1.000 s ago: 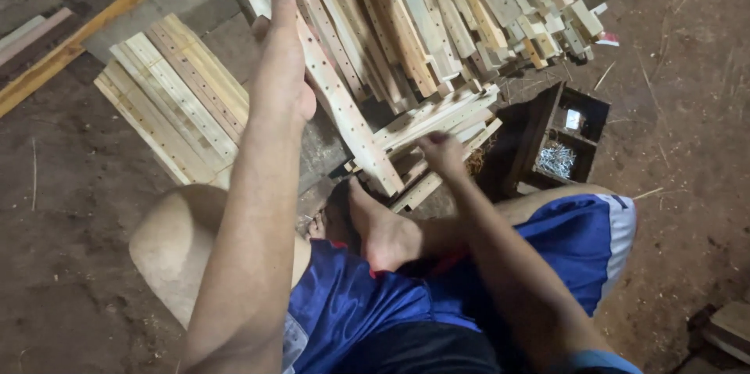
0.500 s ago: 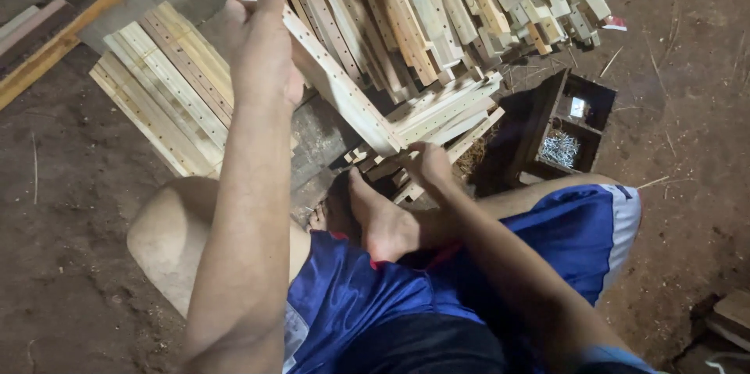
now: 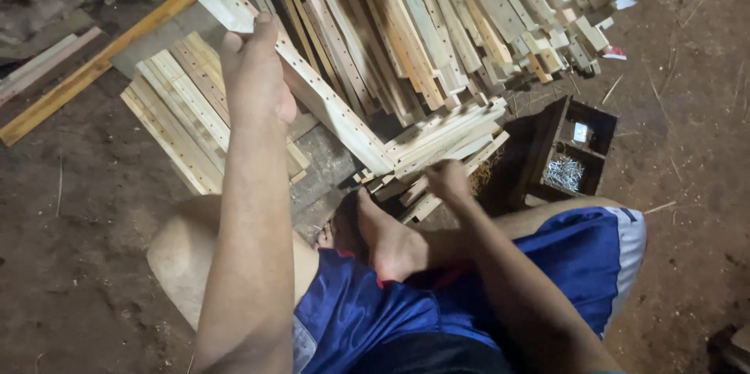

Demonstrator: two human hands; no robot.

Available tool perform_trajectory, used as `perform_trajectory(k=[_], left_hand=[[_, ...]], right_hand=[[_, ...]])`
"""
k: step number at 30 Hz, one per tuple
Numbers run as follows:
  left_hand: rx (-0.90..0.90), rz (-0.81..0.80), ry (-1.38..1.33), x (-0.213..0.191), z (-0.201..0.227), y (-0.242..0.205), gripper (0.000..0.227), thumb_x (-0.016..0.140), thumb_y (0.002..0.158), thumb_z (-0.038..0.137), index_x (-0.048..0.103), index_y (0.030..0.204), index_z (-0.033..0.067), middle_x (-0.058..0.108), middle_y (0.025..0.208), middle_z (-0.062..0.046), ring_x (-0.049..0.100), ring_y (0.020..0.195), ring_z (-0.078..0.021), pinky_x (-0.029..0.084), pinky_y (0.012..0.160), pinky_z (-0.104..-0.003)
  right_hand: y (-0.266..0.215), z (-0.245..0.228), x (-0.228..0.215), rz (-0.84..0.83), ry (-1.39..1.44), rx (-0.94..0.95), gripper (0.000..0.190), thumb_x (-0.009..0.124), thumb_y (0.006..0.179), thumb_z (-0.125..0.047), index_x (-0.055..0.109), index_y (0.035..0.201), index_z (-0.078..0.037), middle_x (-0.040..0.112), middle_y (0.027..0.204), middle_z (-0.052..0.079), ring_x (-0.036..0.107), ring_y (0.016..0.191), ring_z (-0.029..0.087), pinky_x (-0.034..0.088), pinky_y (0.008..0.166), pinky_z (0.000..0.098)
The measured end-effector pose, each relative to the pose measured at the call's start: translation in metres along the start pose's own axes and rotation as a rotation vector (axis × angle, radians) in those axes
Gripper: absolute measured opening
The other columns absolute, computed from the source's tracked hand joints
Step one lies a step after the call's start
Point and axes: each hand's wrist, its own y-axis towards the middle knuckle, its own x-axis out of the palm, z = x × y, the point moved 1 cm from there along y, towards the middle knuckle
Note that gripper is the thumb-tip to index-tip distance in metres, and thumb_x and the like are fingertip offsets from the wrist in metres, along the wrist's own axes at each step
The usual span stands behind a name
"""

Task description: Bundling thin wooden slats together using rubber bands in a workshop environment.

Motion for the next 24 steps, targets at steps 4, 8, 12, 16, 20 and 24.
perform_trajectory(k=[4,8,12,16,20,24], left_hand=[[-0.025,0.057,0.244,-0.002,0.006,-0.005,0.026,0.056,0.097,0.025,0.052,0.106,0.0010,0.065,0.118,-0.021,0.070,0.119,-0.0307,0.056,0.106,-0.044],[-0.101,-0.016,0.294,0.001,-0.005,-0.003,0.029,0.053,0.100,0.025,0.048,0.116,0.0015,0.058,0.133,-0.024,0.052,0.140,-0.0357,0.037,0.119,-0.052],[-0.100,0.009,0.393,-0.001,-0.021,-0.007,0.066,0.060,0.106,0.032,0.029,0.149,-0.0073,0.036,0.148,-0.039,0.033,0.144,-0.0544,0.033,0.109,-0.071],[-0.149,-0.038,0.290,-0.014,-0.018,-0.009,0.074,0.069,0.096,0.039,0.029,0.142,-0.0031,0.045,0.124,-0.026,0.050,0.113,-0.0387,0.048,0.093,-0.058],[-0.330,-0.084,0.029,-0.016,-0.004,-0.032,0.045,0.074,0.087,0.044,0.056,0.099,0.0041,0.067,0.077,-0.007,0.073,0.066,-0.0197,0.068,0.066,-0.041],[-0.157,0.110,0.101,-0.056,-0.005,-0.006,0.042,0.078,0.087,0.038,0.061,0.092,0.0002,0.066,0.068,-0.016,0.068,0.051,-0.0276,0.065,0.050,-0.047]], right_hand=[[0.016,0.031,-0.071,0.310,-0.547,-0.060,0.040,0.063,0.097,-0.044,0.081,0.100,-0.008,0.076,0.086,0.015,0.070,0.069,0.026,0.058,0.067,0.0397],[-0.093,-0.058,-0.071,0.104,0.137,-0.327,0.052,0.063,0.094,-0.031,0.059,0.138,-0.002,0.068,0.129,0.024,0.072,0.111,0.032,0.065,0.089,0.0391],[-0.132,-0.107,-0.009,-0.149,0.317,-0.789,0.073,0.071,0.086,-0.011,0.041,0.153,-0.004,0.052,0.142,0.037,0.055,0.126,0.055,0.051,0.097,0.0610],[-0.140,-0.129,0.036,-0.354,0.535,-0.819,0.043,0.069,0.095,-0.012,0.058,0.132,0.006,0.063,0.058,0.016,0.059,0.046,0.019,0.047,0.042,0.0274],[-0.152,-0.148,0.054,-0.522,0.626,-0.762,0.036,0.057,0.101,-0.011,0.058,0.132,0.006,0.059,0.048,0.016,0.055,0.036,0.017,0.038,0.038,0.0233],[-0.120,-0.168,0.068,-0.409,0.214,-0.330,0.081,0.037,0.096,-0.075,0.070,0.130,-0.010,0.073,0.115,0.021,0.069,0.106,0.031,0.057,0.093,0.0468]])
